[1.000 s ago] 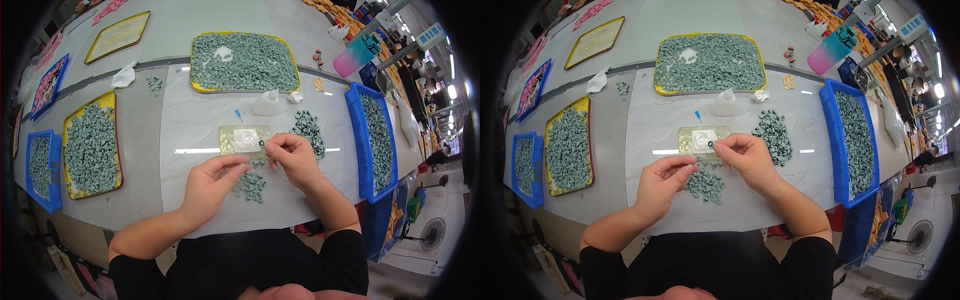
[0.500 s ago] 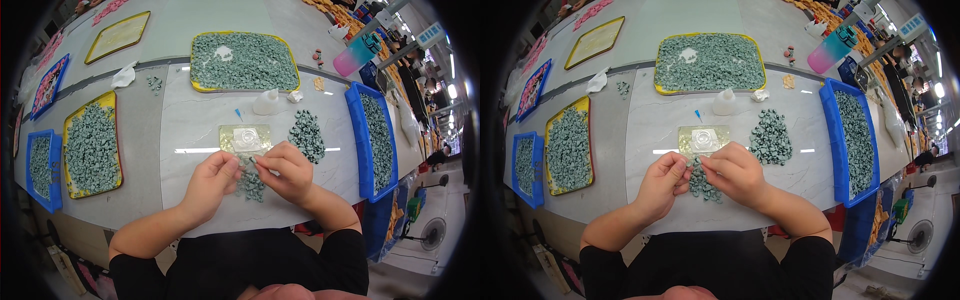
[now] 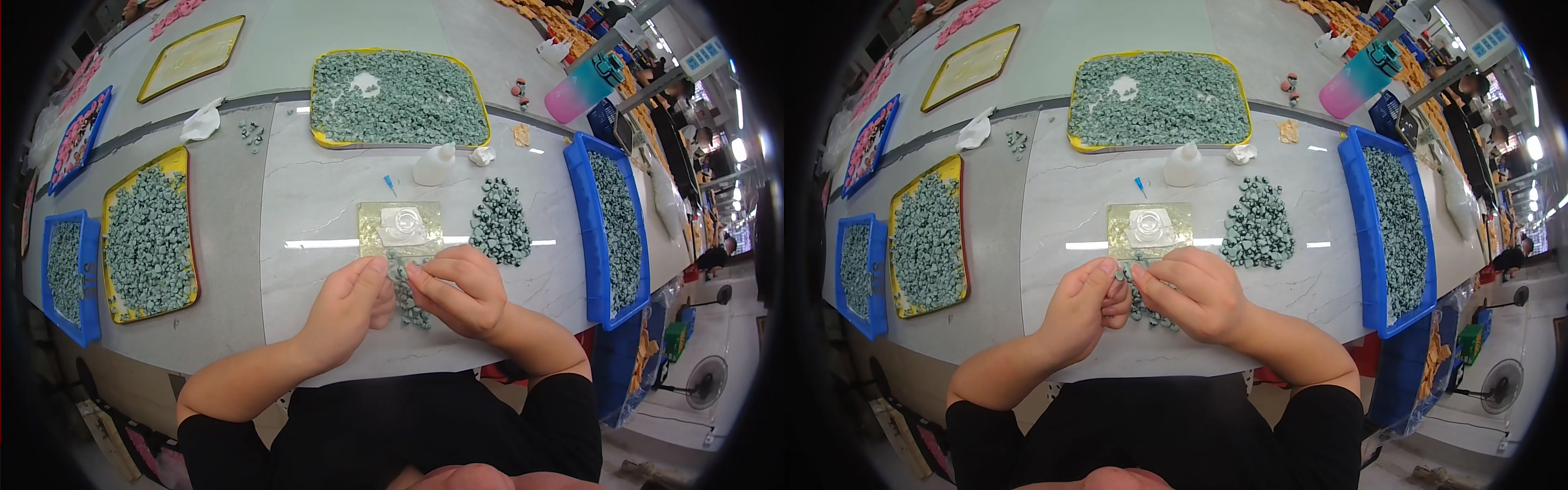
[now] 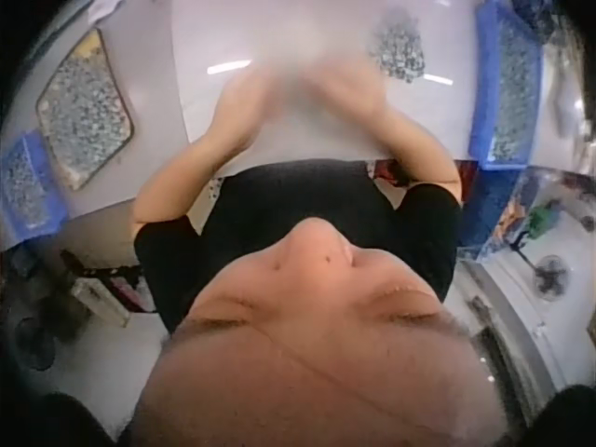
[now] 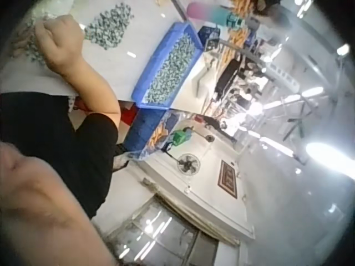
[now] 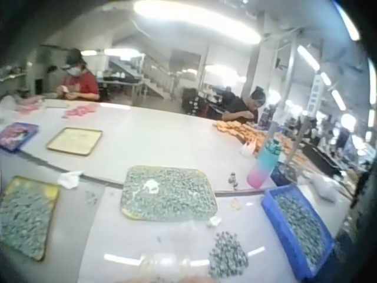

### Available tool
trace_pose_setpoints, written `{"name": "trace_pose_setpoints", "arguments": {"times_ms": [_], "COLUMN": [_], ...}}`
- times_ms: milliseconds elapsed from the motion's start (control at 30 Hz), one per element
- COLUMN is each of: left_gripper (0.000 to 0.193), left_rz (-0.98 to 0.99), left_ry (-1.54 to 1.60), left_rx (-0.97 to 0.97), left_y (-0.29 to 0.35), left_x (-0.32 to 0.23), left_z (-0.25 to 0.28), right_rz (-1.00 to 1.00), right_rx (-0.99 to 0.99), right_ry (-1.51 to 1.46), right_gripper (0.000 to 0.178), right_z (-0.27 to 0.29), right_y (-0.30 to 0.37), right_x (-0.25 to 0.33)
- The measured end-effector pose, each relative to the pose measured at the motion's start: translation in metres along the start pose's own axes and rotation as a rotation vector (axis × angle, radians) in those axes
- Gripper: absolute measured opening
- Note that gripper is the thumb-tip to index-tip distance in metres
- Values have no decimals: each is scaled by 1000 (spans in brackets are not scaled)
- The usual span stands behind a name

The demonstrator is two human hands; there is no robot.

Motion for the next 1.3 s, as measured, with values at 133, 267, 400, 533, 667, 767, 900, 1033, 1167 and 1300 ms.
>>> {"name": "trace_pose_setpoints", "arguments": {"times_ms": [133,267,400,533,667,767,900,1033,1167,1300], "left_gripper": [27,28,34,32,27,26,24,23,24,27], "left_rz": [3,19,16,-23,-217,-400,-483,-604,-620,-462], "left_ry": [-30,-55,-97,-110,-302,-611,-740,-845,-900,-825], "left_rx": [-5,-14,-61,-103,-192,-289,-324,-353,-367,-380], "left_y": [0,2,4,7,13,16,18,21,22,15], "left_x": [-1,-2,-5,-3,-7,-14,-17,-22,-25,-21], "left_z": [0,-2,-6,-7,-2,0,-1,-8,-13,-3], "right_rz": [35,60,128,182,126,-70,-211,-165,-138,-255], "right_rx": [17,3,23,6,-18,-111,-169,-164,-169,12], "right_ry": [28,55,103,111,43,-164,-241,-173,-146,-247], "right_gripper": [34,33,28,25,26,21,20,19,21,25], "right_z": [-1,0,-2,-6,-10,-13,-16,-15,-10,-5], "right_y": [-1,-2,-3,-2,-6,-9,-6,-6,-3,-5], "right_x": [3,6,9,13,13,5,3,7,9,-7]}}
Point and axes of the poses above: each hand's wrist, its own y-axis away from the middle knuckle, its own z-axis out of the back of the hand, x = y × z, the point moved 5 cm from there along -y, towards the middle knuckle, and after that the axes turned 6 degrees about z, right-handed, at the moved point
